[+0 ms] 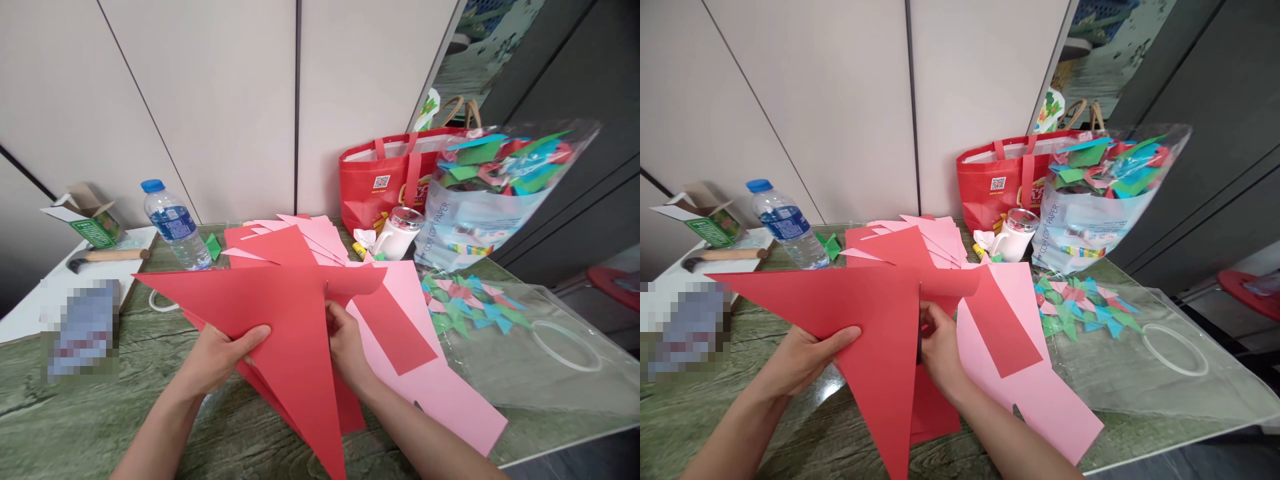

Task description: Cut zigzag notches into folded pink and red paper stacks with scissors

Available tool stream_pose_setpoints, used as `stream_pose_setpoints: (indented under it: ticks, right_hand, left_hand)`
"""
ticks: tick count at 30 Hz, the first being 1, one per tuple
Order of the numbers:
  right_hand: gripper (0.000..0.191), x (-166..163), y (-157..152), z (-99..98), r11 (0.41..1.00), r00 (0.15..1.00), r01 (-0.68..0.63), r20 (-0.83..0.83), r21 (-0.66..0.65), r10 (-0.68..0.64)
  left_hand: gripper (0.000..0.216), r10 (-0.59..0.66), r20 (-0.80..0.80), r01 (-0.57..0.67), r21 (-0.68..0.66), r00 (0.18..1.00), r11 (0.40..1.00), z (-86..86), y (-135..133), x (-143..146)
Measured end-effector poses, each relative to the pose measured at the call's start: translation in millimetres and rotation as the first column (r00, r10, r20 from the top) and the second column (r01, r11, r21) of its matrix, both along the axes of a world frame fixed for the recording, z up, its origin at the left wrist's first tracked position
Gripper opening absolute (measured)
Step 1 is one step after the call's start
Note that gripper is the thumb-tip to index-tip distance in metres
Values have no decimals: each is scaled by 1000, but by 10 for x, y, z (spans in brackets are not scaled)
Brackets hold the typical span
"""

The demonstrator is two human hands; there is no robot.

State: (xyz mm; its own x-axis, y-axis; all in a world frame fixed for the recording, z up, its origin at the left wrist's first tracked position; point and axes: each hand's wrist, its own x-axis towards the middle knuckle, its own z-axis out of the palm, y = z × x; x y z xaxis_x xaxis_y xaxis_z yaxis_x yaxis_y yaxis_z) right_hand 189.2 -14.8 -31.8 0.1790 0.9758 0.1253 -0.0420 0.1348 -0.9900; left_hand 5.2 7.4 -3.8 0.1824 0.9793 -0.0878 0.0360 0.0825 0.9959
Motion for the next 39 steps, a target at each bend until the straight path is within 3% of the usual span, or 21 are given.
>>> stream_pose_setpoints:
  ticks: [21,28,39]
  right_hand:
    - [11,-4,-6,-19,999,997,0,-81,-50,-4]
    - [22,25,23,-26,1000,999,15,-42,16,-15]
    - [12,35,31,36,999,997,42,-58,-25,-43]
  left_hand:
    - [36,-25,23,25,-19,999,1000,-27,9,-11]
    - [32,-77,34,79,-61,996,995,-2,3,1]
    - [31,-95,72,101,-79,993,992,5,-15,-1]
